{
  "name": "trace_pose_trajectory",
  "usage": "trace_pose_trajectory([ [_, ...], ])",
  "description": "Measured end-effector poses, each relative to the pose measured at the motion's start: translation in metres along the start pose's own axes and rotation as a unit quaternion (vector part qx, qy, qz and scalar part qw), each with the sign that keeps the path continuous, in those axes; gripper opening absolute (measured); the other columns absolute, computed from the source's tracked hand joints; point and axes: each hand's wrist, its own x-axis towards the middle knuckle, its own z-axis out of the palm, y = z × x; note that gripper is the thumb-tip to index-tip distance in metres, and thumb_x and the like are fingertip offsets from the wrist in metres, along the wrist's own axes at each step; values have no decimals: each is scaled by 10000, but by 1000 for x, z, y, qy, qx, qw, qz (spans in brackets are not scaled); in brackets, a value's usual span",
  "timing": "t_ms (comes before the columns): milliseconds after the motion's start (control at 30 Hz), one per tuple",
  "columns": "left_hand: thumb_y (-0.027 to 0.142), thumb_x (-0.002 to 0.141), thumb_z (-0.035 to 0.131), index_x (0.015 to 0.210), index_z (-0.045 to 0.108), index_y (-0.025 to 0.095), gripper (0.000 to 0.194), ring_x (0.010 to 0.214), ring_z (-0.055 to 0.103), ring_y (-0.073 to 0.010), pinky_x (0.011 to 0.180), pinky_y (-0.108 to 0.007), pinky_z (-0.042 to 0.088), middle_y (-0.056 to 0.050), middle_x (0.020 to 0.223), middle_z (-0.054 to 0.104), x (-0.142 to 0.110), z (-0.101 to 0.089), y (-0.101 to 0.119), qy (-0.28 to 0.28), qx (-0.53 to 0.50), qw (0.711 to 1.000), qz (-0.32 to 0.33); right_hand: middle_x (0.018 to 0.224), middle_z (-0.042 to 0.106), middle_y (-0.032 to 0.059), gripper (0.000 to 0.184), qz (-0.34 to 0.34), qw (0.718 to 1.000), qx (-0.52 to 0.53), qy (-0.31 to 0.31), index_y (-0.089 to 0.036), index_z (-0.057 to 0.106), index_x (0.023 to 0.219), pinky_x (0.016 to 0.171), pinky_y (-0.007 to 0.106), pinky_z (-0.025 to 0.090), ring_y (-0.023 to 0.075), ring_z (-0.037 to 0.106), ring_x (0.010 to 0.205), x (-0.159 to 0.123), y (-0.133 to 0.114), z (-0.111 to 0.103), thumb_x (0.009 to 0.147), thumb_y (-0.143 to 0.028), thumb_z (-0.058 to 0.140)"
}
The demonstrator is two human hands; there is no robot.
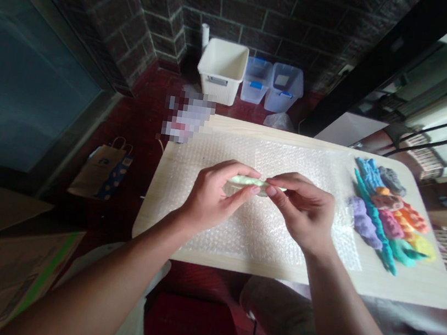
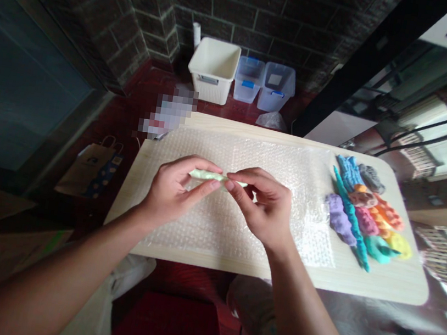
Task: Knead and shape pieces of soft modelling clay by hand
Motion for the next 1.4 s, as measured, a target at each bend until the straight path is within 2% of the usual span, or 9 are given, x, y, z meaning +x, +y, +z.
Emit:
trace_pose_trajectory([
  [200, 315, 933, 798, 1012, 798, 197, 142, 915, 776, -193, 844, -307, 629, -70, 987, 820, 1, 0, 0, 4, -14, 1000, -1, 933, 823, 26, 195, -31, 999, -17, -29, -324, 859, 1031, 768, 393, 546, 205, 725, 844, 2, 2, -2, 894, -188, 832],
  [333, 349, 882, 850, 1109, 790, 191, 284, 970, 789, -213, 847, -305, 641, -87, 1066, 824, 0, 1, 0, 1, -58, 997, -41, 924, 818, 23, 211, -40, 999, -6, -18, -325, 858, 1015, 802, 404, 543, 208, 720, 855, 3, 0, -2, 898, -155, 818],
  [433, 339, 906, 826, 1102, 795, 194, 246, 975, 790, -207, 845, -299, 637, -84, 1074, 826, -1, 1, 0, 2, -70, 997, -42, 953, 815, 25, 239, -37, 999, 14, -13, -325, 857, 1031, 826, 400, 550, 210, 725, 897, 3, -1, -1, 889, -136, 821],
  [533, 313, 919, 814, 1043, 808, 200, 168, 915, 785, -184, 837, -290, 628, -64, 1011, 830, 0, -1, 1, 3, -40, 999, -20, 981, 816, 29, 269, -30, 999, 24, -27, -329, 854, 1064, 825, 396, 557, 212, 730, 915, 2, -1, -1, 878, -137, 834],
  [767, 290, 914, 821, 1031, 812, 208, 143, 901, 784, -179, 841, -285, 632, -54, 993, 833, 1, -2, 5, 2, -11, 1000, 11, 926, 812, 28, 217, -33, 999, 20, -29, -307, 861, 1004, 801, 395, 561, 206, 732, 862, 2, -6, 0, 891, -128, 815],
  [933, 318, 910, 824, 1144, 785, 196, 267, 1007, 790, -203, 895, -300, 646, -83, 1119, 823, -1, -1, 3, -2, -59, 998, -16, 933, 812, 20, 235, -32, 999, 12, -5, -309, 859, 1015, 788, 365, 557, 196, 731, 882, 2, -5, 0, 877, -121, 827],
  [1100, 326, 889, 845, 1048, 807, 209, 201, 909, 793, -192, 865, -294, 645, -62, 1012, 833, -1, -2, 3, 0, -40, 999, -13, 935, 806, 18, 241, -39, 999, 11, -22, -326, 858, 1030, 776, 372, 556, 195, 723, 865, 2, -5, -1, 878, -142, 830],
  [1300, 366, 900, 831, 1011, 814, 213, 190, 886, 793, -201, 846, -309, 652, -67, 982, 836, 0, -2, 7, 3, -26, 1000, -18, 909, 800, 28, 175, -38, 999, -10, -22, -315, 858, 992, 757, 394, 564, 210, 723, 837, 2, -6, -1, 887, -178, 825],
  [1400, 381, 889, 841, 1026, 809, 207, 224, 899, 795, -201, 846, -304, 656, -72, 996, 834, -1, -1, 5, 3, -43, 999, -32, 932, 802, 26, 210, -42, 999, -9, -21, -324, 853, 1034, 765, 389, 564, 207, 722, 853, 1, -5, 0, 886, -178, 826],
])
